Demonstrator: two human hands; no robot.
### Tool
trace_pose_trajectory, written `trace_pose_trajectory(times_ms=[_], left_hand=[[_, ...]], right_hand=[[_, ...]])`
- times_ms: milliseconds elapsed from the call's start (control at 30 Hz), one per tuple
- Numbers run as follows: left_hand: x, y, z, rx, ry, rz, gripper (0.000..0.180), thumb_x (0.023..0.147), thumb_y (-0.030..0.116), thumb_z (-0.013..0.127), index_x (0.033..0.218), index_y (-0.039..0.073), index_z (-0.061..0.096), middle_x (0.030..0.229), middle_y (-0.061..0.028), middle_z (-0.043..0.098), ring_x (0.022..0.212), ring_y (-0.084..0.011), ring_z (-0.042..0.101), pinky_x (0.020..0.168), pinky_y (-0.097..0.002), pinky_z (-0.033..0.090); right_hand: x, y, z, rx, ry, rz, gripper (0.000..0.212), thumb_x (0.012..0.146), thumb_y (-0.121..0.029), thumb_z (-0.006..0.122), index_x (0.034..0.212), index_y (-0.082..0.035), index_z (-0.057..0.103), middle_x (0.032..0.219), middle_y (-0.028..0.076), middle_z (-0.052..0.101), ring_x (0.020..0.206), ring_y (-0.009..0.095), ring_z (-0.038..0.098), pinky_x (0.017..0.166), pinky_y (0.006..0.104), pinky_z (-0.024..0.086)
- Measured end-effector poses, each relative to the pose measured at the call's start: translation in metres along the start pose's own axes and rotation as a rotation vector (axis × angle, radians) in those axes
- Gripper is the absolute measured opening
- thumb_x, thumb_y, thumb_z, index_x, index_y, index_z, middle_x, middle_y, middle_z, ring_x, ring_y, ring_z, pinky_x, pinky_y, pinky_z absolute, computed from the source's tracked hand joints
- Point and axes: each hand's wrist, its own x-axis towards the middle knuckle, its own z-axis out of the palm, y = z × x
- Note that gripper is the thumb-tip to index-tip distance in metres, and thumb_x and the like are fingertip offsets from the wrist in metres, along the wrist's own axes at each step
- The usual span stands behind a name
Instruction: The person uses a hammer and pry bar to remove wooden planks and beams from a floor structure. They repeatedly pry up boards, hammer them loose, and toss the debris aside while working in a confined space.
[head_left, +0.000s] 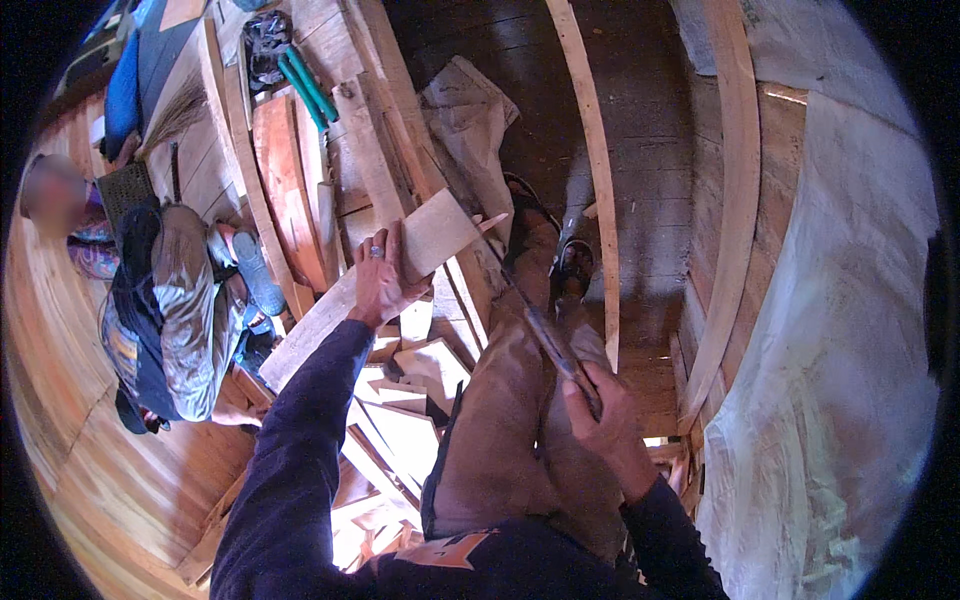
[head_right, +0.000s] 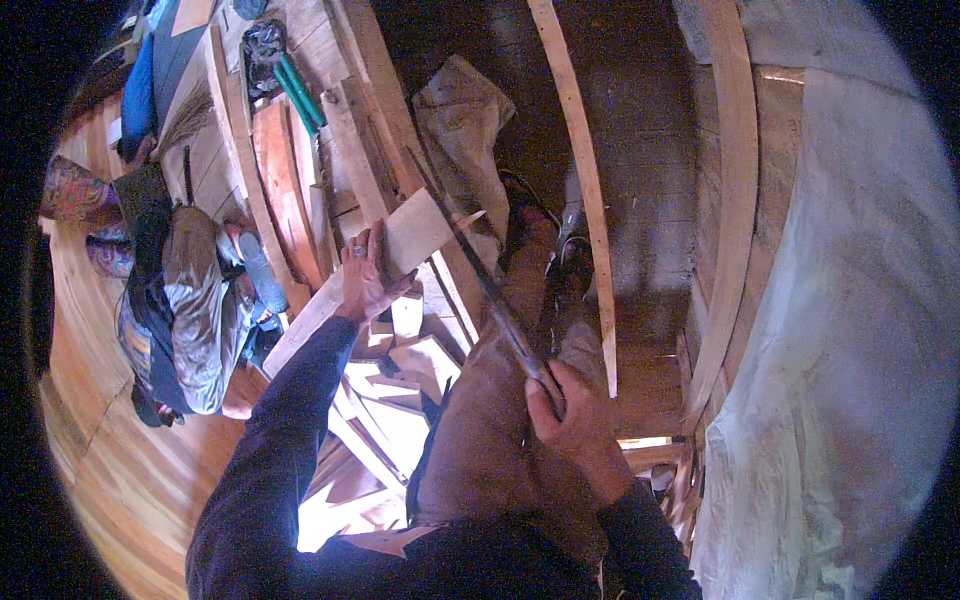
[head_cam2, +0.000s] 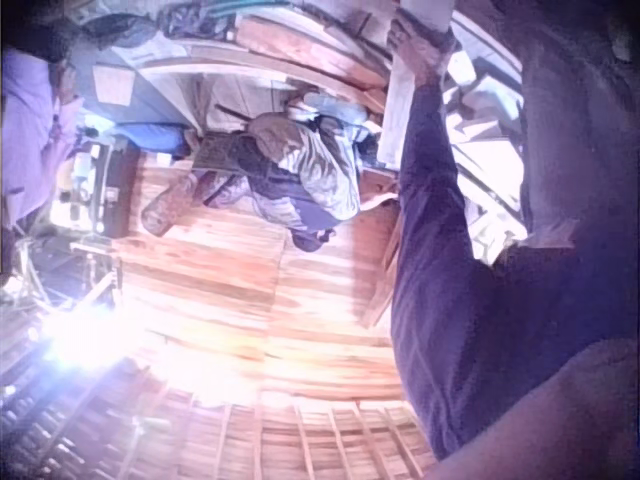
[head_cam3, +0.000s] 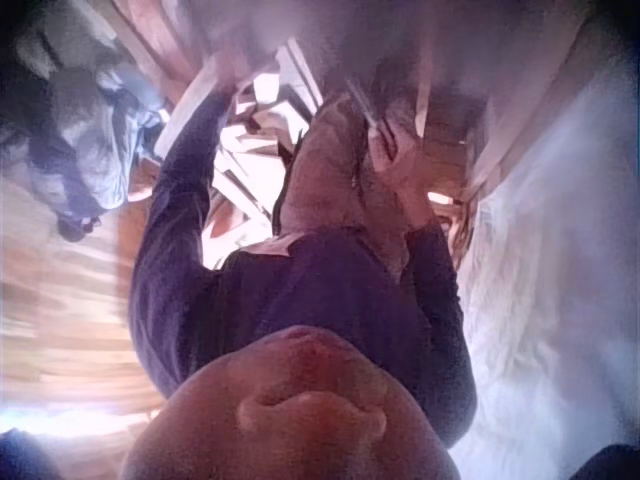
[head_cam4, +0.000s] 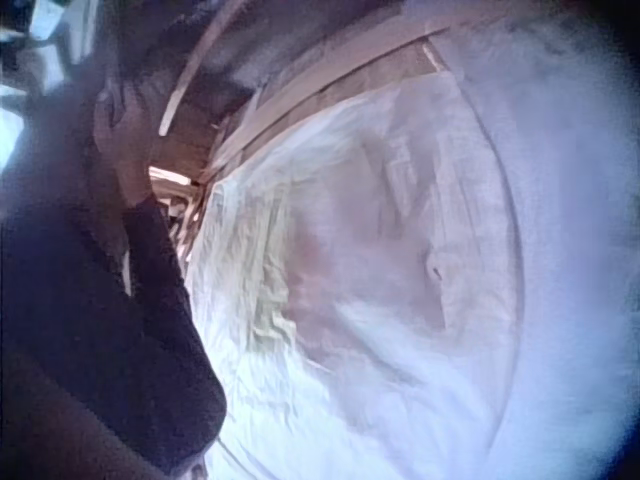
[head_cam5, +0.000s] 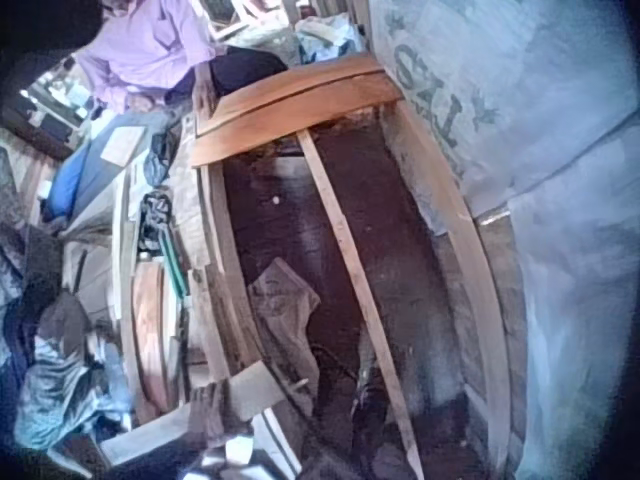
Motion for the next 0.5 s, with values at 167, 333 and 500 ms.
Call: trace_pose_trajectory(times_ms=[167,333,500], left_hand=[[0.007,0.003,-0.002,0.0,0.014,0.06,0.107,0.055,0.044,0.078,0.139,-0.001,0.029,0.121,-0.0207,0.047,0.108,-0.038,0.045,0.095,-0.0497,0.032],[0.004,-0.001,0.006,0.003,0.072,0.09,0.106,0.055,0.043,0.079,0.138,0.0,0.03,0.117,-0.0203,0.048,0.105,-0.0379,0.046,0.093,-0.0492,0.033],[-0.003,0.001,0.021,0.122,0.084,0.073,0.107,0.053,0.046,0.081,0.137,0.001,0.031,0.117,-0.0194,0.048,0.106,-0.0365,0.045,0.093,-0.0488,0.033]], right_hand=[[-0.005,0.017,0.0,0.166,-0.098,0.024,0.022,0.086,-0.022,0.057,0.087,0.0,0.057,0.066,0.014,0.054,0.058,0.025,0.056,0.055,0.0348,0.043],[-0.028,0.021,-0.018,0.208,-0.088,0.017,0.02,0.087,-0.02,0.055,0.085,0.0,0.056,0.064,0.011,0.052,0.057,0.021,0.053,0.053,0.0338,0.042],[0.014,0.025,0.002,0.243,-0.168,0.183,0.018,0.083,-0.02,0.06,0.081,-0.002,0.057,0.068,0.018,0.057,0.06,0.036,0.057,0.058,0.0423,0.046]])
